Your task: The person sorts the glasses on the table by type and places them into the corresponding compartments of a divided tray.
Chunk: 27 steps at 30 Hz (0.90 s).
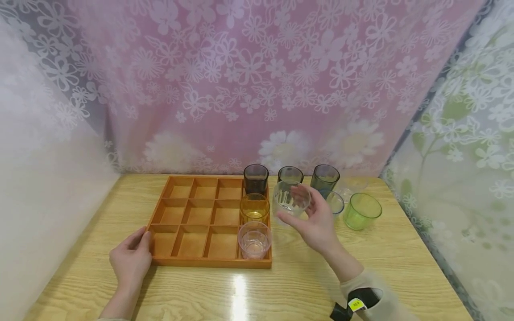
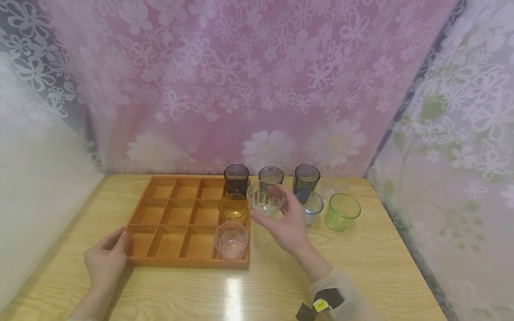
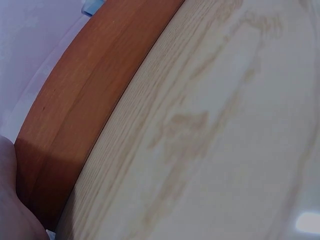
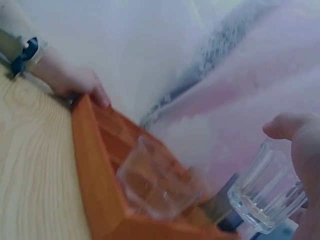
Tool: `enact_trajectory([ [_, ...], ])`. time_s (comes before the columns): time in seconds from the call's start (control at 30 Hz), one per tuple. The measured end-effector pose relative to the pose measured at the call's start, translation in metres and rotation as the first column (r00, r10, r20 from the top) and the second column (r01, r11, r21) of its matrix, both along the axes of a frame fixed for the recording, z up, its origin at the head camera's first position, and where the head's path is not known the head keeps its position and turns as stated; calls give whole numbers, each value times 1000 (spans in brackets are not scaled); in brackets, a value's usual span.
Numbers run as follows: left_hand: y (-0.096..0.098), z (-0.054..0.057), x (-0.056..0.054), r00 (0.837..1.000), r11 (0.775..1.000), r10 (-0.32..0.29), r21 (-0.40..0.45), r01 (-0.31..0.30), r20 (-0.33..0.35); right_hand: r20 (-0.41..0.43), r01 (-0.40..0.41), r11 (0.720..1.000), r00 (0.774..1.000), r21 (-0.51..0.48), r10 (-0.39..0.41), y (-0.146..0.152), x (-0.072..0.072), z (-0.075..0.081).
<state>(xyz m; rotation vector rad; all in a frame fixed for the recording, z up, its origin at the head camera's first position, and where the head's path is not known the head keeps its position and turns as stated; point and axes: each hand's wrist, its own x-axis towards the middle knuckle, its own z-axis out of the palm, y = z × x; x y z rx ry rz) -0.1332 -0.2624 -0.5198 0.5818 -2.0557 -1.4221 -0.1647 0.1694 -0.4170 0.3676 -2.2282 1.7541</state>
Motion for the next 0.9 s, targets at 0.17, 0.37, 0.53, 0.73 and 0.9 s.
enact_trajectory([
  [0.17, 0, 0, 1, 1000, 1000, 3, -12, -3, 1, -21, -88, 996, 996, -13, 88, -15, 4, 19],
  [0.37, 0, 0, 1, 1000, 1000, 1, -13, -1, 4, -50, -181, 983, 982, -35, 180, -39, 5, 23],
  [0.53, 0, 0, 0, 1000, 1000, -7, -12, 7, -1, -50, -235, 971, 971, -37, 233, -60, 8, 20],
  [0.73, 0, 1, 2, 1000, 1000, -7, 2, 7, 13, -17, -289, 957, 957, -36, 288, -86, 12, 14],
  [0.9, -1, 1, 0, 1000, 1000, -13, -6, 13, 3, 7, -300, 954, 954, -16, 300, -102, 13, 8],
])
